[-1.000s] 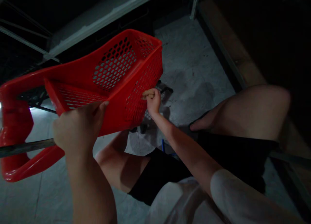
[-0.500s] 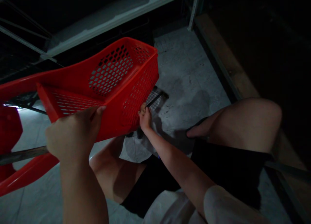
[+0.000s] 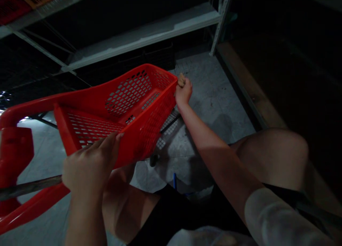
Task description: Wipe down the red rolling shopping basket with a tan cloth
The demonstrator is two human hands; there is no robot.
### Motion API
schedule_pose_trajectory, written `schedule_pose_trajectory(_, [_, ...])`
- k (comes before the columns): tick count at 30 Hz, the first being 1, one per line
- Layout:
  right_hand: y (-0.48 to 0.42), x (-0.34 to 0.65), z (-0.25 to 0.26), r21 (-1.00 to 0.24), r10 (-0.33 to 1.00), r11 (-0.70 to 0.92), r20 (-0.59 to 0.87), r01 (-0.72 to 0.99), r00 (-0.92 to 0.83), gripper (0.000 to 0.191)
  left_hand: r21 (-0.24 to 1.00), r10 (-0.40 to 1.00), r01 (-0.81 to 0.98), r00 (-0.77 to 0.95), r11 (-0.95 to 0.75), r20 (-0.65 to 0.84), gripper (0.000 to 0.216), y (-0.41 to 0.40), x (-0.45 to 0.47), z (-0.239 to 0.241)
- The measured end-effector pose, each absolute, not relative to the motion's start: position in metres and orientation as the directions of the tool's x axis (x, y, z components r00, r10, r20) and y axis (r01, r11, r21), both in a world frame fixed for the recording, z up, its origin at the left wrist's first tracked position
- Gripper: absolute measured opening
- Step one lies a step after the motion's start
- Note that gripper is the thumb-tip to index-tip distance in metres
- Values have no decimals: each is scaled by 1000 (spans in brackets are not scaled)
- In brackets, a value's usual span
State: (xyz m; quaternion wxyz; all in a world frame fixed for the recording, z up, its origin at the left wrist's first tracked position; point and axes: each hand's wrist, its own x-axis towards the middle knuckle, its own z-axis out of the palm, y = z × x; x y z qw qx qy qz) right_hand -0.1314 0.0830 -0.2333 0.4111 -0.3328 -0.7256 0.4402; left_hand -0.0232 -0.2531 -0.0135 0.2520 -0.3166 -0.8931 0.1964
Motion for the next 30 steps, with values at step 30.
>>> schedule_pose_trajectory(30, [-63,-51,-99,-951,219,258,230,-171,-948,38,-10,586,639,-699,769,411,43,-190,-39,-23])
